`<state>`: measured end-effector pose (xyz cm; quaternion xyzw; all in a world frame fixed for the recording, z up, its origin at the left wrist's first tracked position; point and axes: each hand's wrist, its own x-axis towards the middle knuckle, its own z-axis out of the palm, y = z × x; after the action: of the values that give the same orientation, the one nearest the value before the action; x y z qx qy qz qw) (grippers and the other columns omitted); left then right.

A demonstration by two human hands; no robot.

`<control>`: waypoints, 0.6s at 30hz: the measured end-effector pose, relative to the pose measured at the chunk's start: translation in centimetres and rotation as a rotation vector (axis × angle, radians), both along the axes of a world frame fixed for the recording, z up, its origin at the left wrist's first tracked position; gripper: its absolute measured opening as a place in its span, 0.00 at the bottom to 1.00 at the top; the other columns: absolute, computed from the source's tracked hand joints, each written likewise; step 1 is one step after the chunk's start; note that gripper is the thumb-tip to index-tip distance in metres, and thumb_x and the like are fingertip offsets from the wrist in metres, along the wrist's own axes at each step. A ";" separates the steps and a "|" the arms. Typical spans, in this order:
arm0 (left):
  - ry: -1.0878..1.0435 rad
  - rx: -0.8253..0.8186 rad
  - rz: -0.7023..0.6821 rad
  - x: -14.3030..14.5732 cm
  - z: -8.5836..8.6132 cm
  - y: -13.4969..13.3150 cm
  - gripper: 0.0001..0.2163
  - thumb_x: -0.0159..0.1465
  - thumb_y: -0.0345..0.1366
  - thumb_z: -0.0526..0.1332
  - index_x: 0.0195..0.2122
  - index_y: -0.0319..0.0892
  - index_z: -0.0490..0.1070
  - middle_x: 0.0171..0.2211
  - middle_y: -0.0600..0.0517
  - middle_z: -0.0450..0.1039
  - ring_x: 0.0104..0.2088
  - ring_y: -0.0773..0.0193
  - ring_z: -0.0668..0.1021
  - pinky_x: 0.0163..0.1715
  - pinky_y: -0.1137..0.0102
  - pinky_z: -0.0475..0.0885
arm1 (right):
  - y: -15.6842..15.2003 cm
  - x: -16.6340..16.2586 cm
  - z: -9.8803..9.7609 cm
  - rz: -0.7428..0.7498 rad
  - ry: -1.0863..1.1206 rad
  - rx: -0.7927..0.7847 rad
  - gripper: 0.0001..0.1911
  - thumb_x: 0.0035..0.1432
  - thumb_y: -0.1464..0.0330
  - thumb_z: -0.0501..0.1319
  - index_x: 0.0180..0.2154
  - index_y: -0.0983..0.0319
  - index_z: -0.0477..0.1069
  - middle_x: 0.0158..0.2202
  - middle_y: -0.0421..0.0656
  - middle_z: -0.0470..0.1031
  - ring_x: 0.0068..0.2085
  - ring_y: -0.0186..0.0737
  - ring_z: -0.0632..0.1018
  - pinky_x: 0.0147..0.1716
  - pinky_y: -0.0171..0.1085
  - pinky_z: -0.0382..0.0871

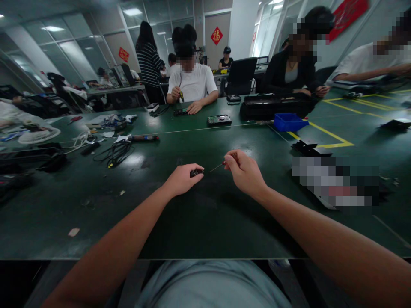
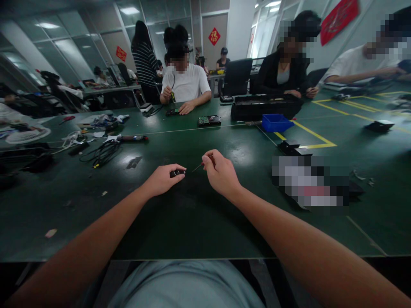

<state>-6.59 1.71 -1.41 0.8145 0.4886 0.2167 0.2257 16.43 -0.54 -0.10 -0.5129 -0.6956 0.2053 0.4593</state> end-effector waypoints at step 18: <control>-1.320 -0.393 0.592 -8.3 4.2 3.1 0.07 0.59 0.33 0.59 0.38 0.40 0.70 0.29 0.53 0.68 0.22 0.70 0.69 0.17 0.76 0.57 | -0.2 0.0 0.3 0.021 -0.015 -0.045 0.11 0.67 0.61 0.52 0.39 0.59 0.69 0.30 0.43 0.77 0.34 0.43 0.78 0.35 0.41 0.68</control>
<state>-14.93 4.83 2.79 0.2946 0.4800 0.6206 0.5455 16.46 -0.72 0.18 -0.5171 -0.6996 0.2219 0.4404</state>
